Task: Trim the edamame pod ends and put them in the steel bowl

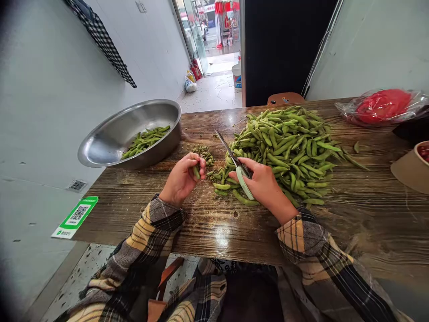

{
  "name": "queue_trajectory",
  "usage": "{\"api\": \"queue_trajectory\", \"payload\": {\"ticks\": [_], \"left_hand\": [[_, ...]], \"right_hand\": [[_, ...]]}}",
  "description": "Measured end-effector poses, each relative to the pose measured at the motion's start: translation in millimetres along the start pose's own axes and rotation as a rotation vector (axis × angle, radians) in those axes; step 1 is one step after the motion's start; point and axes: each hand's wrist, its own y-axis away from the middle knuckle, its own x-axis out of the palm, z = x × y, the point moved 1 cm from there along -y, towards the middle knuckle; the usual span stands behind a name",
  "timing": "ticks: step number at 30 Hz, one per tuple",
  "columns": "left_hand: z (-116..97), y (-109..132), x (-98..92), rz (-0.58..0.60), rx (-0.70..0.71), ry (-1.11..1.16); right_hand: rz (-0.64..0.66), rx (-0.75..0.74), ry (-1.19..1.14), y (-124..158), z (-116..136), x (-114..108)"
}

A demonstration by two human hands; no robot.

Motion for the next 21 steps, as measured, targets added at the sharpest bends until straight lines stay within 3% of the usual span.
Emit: {"api": "queue_trajectory", "payload": {"ticks": [6, 11, 14, 16, 21], "left_hand": [[13.4, 4.0, 14.4, 0.223, 0.196, -0.867], [28.3, 7.3, 16.1, 0.367, 0.331, -1.151], [24.9, 6.1, 14.6, 0.326, 0.361, -1.14], [16.7, 4.5, 13.2, 0.227, 0.363, -1.05], [-2.9, 2.3, 3.7, -0.052, 0.222, -0.485]], "right_hand": [[-0.001, -0.013, 0.003, -1.2, 1.0, 0.3], [-0.011, -0.035, 0.006, -1.4, 1.6, 0.8], [-0.008, -0.037, 0.009, -1.3, 0.2, 1.2], [-0.002, -0.026, 0.007, -1.5, -0.9, 1.6], [0.039, -0.009, 0.013, -1.1, -0.1, 3.1]]}}
